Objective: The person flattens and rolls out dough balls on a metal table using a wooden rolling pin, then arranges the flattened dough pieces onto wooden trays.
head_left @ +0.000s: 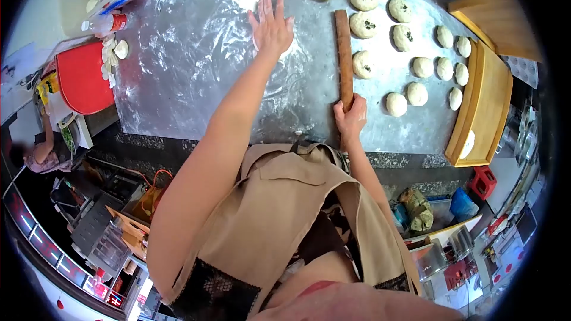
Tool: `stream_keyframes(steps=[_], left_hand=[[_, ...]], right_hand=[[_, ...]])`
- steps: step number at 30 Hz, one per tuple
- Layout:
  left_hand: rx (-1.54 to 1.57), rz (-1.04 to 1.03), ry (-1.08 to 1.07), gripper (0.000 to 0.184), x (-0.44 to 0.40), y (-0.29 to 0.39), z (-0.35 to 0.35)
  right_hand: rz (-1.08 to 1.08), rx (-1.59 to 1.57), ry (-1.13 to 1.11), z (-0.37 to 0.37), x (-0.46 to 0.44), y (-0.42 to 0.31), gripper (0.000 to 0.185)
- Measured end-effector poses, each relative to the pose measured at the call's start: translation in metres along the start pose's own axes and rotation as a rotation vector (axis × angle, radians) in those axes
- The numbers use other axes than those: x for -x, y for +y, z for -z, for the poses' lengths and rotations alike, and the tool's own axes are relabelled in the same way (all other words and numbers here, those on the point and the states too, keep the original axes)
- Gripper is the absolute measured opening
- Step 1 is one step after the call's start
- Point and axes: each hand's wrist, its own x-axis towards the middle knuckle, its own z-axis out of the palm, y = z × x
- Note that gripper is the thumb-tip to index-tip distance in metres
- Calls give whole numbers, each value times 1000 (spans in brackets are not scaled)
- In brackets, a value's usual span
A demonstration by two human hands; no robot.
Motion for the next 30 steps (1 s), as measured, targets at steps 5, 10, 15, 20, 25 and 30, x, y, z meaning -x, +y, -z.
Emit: stream_keyframes(steps=[5, 10, 15, 20, 25, 30], left_hand=[[867, 65, 266, 42, 1, -36, -3], [233, -174, 7, 48, 51, -29, 16], [127, -324, -373, 58, 131, 11, 15], [-83, 206, 43, 69, 101, -51, 14], [10, 235, 144, 66, 33, -70, 3], [54, -144, 96, 61, 143, -44, 17]], right_hand=[[21, 20, 26, -3, -1, 1, 41], [52, 17, 50, -6, 1, 3, 41], [10, 11, 29, -3, 0, -1, 41], [10, 19, 18, -4, 1, 3, 41], [17, 20, 20, -4, 2, 4, 41], [23, 54, 33, -7, -1, 6, 44]])
